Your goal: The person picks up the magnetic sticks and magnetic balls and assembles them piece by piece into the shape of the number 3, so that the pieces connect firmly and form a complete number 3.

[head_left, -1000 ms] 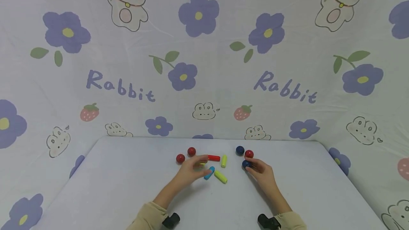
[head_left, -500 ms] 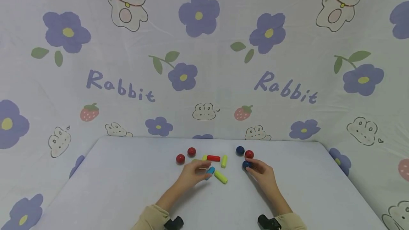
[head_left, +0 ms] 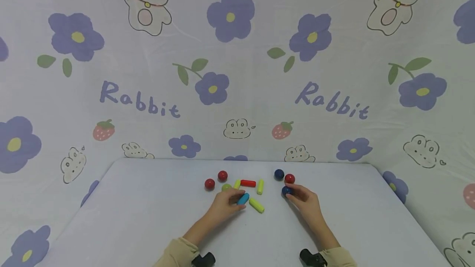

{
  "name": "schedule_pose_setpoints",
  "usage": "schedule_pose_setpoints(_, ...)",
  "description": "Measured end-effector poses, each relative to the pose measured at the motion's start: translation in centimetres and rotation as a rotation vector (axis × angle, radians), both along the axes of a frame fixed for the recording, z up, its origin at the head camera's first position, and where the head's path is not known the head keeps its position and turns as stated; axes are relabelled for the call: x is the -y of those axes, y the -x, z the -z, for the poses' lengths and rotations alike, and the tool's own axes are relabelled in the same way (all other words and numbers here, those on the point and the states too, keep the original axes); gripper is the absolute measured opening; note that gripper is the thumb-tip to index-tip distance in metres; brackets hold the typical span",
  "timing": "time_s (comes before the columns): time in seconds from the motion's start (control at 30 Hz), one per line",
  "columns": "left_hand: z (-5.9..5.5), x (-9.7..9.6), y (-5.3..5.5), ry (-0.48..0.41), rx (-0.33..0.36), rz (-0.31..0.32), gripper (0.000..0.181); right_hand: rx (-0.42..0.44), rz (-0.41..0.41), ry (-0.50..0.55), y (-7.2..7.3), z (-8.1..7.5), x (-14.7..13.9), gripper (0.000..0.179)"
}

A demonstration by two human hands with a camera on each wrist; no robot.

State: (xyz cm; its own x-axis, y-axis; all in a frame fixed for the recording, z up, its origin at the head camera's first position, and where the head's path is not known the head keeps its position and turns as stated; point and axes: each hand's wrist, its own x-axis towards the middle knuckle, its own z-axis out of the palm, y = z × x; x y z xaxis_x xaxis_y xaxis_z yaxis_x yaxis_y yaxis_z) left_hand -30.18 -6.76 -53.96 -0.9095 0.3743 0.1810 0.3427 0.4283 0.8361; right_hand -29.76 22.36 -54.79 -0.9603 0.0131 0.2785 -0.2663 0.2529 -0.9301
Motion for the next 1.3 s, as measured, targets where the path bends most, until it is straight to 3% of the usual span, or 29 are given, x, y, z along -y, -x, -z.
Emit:
schedule_pose_setpoints(0.27, 0.18, -0.29, 0.01, 0.076, -0.094, -0.037, 0.041, 0.007, 0.006, -0.018, 0.04, 0.13, -0.03, 0.037)
schedule_pose_setpoints(0.8, -0.21, -0.56, 0.18, 0.169, -0.177, -0.128, 0.025, 0.006, -0.001, -0.026, 0.11, 0.29, -0.15, 0.036)
schedule_pose_setpoints(1.03, -0.2, -0.49, -0.05, 0.12, -0.137, -0.179, 0.026, -0.003, 0.018, -0.045, 0.35, 0.64, -0.24, 0.035)
schedule_pose_setpoints(1.13, -0.29, -0.47, -0.22, 0.076, -0.134, -0.158, 0.027, -0.004, 0.017, -0.049, 0.39, 0.72, -0.29, 0.035)
schedule_pose_setpoints(1.3, -0.43, -0.54, -0.35, -0.015, -0.129, -0.06, 0.027, -0.006, 0.012, -0.048, 0.37, 0.71, -0.35, 0.036)
